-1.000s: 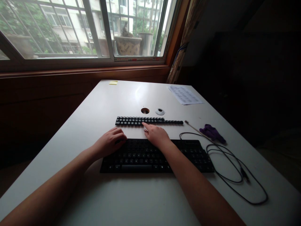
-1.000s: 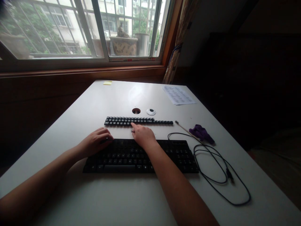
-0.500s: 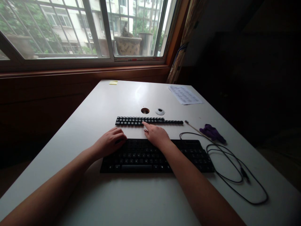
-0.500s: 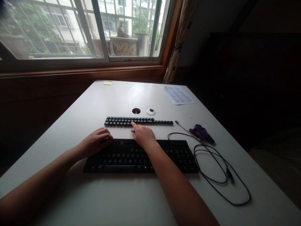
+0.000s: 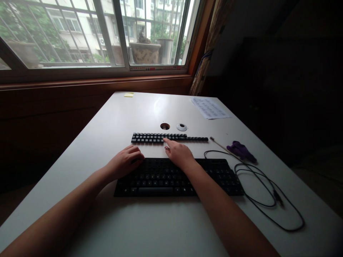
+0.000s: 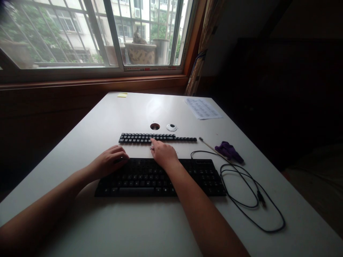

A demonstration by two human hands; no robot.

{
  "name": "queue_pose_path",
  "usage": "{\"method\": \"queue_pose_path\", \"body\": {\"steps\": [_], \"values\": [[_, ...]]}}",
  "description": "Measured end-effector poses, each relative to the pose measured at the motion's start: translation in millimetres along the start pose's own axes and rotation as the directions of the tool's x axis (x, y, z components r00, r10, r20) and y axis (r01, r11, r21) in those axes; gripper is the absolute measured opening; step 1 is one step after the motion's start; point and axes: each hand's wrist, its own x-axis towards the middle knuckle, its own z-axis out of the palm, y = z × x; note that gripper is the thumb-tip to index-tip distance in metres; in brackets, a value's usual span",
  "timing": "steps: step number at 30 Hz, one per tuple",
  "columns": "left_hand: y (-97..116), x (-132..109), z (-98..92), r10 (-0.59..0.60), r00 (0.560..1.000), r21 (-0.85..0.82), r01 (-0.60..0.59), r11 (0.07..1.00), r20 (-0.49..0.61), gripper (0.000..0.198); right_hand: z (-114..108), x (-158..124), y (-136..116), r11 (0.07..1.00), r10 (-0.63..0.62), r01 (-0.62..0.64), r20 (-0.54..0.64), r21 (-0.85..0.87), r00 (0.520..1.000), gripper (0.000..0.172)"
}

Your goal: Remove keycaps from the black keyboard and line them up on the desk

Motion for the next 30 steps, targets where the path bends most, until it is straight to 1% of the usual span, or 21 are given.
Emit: {"method": "queue_pose_path", "body": {"steps": [4, 7, 10, 12, 15, 17, 20, 22, 24, 30], "values": [[-1, 0, -0.2, 0.004, 1.000, -0.008, -0.004, 1.000, -0.003, 0.013, -8, -3, 3, 0.996, 0.004, 0.009, -0.153, 0.085, 0.988, 0.029], [-1, 0, 0.0, 0.013, 1.000, -0.014, -0.014, 1.000, -0.018, 0.013, -21, -6, 6, 0.984, 0.040, 0.010, -0.279, 0.177, 0.959, 0.029], [-1, 0, 0.6, 0.019, 1.000, -0.013, -0.020, 1.000, -0.022, 0.014, -36, -10, 9, 0.946, 0.084, 0.031, -0.338, 0.321, 0.937, 0.037], [-2, 0, 0.9, 0.019, 1.000, -0.012, -0.020, 1.000, -0.017, 0.014, -46, -14, 8, 0.892, 0.104, 0.058, -0.330, 0.448, 0.938, 0.042], [-3, -1, 1.2, 0.017, 1.000, -0.012, -0.017, 1.000, -0.015, 0.013, -55, -19, 5, 0.791, 0.104, 0.111, -0.311, 0.602, 0.945, 0.045], [-4, -1, 1.1, 0.015, 1.000, -0.013, -0.015, 1.000, -0.010, 0.013, -57, -21, 1, 0.739, 0.086, 0.136, -0.293, 0.659, 0.952, 0.047], [-4, -1, 1.1, 0.015, 1.000, -0.018, -0.015, 1.000, -0.009, 0.013, -55, -24, -5, 0.693, 0.048, 0.125, -0.218, 0.710, 0.975, 0.052], [-5, 0, 1.0, 0.017, 1.000, -0.021, -0.018, 1.000, -0.014, 0.013, -53, -25, -9, 0.683, 0.018, 0.110, -0.168, 0.722, 0.986, 0.054], [-5, 0, 1.1, 0.022, 1.000, -0.024, -0.022, 0.999, -0.017, 0.013, -50, -27, -13, 0.689, -0.015, 0.115, -0.144, 0.716, 0.989, 0.055], [-5, -1, 2.0, 0.018, 1.000, -0.022, -0.018, 1.000, -0.013, 0.014, -48, -29, -23, 0.777, -0.133, 0.194, -0.146, 0.598, 0.980, 0.051]]}}
